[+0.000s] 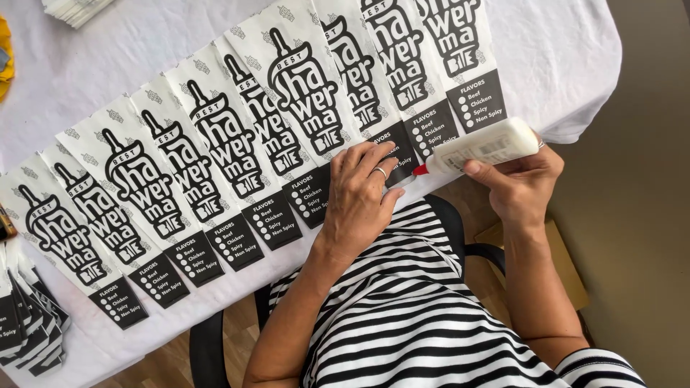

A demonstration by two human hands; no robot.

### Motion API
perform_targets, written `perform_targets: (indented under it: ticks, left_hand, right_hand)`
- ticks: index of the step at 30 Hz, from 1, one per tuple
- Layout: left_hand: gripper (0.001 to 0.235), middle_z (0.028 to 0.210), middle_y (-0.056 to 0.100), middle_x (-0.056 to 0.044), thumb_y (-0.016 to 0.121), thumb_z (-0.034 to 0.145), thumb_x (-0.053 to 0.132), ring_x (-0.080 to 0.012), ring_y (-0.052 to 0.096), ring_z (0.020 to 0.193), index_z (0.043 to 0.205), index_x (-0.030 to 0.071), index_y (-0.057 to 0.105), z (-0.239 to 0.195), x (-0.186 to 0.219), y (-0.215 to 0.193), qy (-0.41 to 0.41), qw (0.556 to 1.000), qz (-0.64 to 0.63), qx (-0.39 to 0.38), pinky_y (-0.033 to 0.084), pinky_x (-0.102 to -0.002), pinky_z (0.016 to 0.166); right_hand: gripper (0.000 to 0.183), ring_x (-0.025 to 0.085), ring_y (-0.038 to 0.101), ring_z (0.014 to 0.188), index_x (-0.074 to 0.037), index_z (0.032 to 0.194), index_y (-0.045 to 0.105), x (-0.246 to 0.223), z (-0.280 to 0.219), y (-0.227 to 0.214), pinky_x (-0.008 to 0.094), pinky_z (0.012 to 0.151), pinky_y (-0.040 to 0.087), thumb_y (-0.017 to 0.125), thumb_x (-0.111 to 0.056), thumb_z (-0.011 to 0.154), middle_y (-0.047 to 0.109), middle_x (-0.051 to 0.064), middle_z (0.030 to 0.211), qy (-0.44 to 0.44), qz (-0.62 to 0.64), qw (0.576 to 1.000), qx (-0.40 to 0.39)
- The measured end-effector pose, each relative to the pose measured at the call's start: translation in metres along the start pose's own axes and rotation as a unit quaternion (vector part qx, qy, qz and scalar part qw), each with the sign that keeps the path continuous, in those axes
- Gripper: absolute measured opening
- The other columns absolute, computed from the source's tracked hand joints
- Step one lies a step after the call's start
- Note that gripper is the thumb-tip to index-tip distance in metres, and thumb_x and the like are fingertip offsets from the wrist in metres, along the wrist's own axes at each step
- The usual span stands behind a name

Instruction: Applying glue to paper labels and organizing them into stacks on a workstation

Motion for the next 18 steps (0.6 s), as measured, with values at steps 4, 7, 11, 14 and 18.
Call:
perform_targets:
  ticks: [4, 7, 11, 14, 18]
  left_hand:
    - [0.059, 0.126, 0.064, -0.013, 0.097, 0.059, 0.015, -0.0327, 0.055, 0.118, 0.108, -0.004, 0.070, -0.003, -0.002, 0.003, 0.013, 0.998, -0.058, 0.031, 0.038, -0.050, 0.103]
    - [0.060, 0.126, 0.064, -0.012, 0.097, 0.059, 0.018, -0.0320, 0.055, 0.119, 0.108, -0.003, 0.070, -0.003, -0.002, 0.004, 0.012, 0.998, -0.057, 0.037, 0.038, -0.050, 0.104]
    - [0.054, 0.124, 0.065, -0.011, 0.096, 0.063, 0.017, -0.0308, 0.056, 0.119, 0.107, -0.002, 0.071, -0.005, -0.004, 0.008, 0.012, 0.997, -0.057, 0.053, 0.038, -0.049, 0.104]
    - [0.042, 0.128, 0.067, -0.009, 0.092, 0.075, 0.019, -0.0266, 0.058, 0.118, 0.108, 0.000, 0.074, -0.001, 0.001, -0.001, 0.001, 0.999, -0.028, 0.038, 0.042, -0.045, 0.101]
    - [0.033, 0.123, 0.069, -0.008, 0.090, 0.076, 0.011, -0.0276, 0.059, 0.112, 0.102, 0.000, 0.073, 0.000, 0.003, 0.003, -0.002, 0.996, -0.047, 0.074, 0.042, -0.047, 0.098]
  right_hand:
    - [0.038, 0.026, 0.068, 0.105, 0.009, 0.105, 0.068, -0.003, -0.004, 0.015, 0.043, 0.086, 0.059, 0.088, 0.011, 0.073, 0.071, 0.022, 0.099, -0.031, -0.023, 0.998, -0.039]
    - [0.042, 0.027, 0.069, 0.102, 0.011, 0.103, 0.068, 0.006, -0.010, 0.023, 0.043, 0.084, 0.059, 0.090, 0.013, 0.067, 0.071, 0.024, 0.095, -0.029, -0.026, 0.998, -0.054]
    - [0.041, 0.029, 0.071, 0.098, 0.010, 0.101, 0.068, 0.008, -0.005, 0.011, 0.044, 0.082, 0.060, 0.091, 0.014, 0.067, 0.070, 0.024, 0.094, -0.054, -0.043, 0.997, -0.044]
    - [0.033, 0.016, 0.068, 0.083, 0.001, 0.093, 0.067, -0.011, 0.000, 0.004, 0.028, 0.073, 0.062, 0.092, -0.001, 0.072, 0.070, 0.008, 0.090, -0.005, -0.010, 1.000, 0.007]
    - [0.029, 0.015, 0.064, 0.077, 0.001, 0.086, 0.063, -0.007, 0.004, -0.011, 0.027, 0.069, 0.056, 0.090, 0.001, 0.077, 0.066, 0.006, 0.084, -0.008, 0.007, 0.999, 0.030]
Point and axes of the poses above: each hand's wrist, its own z-axis towards the middle knuckle, its own y-axis out of the palm, x = y × z, the point moved 2 cm from there along z, towards the middle knuckle
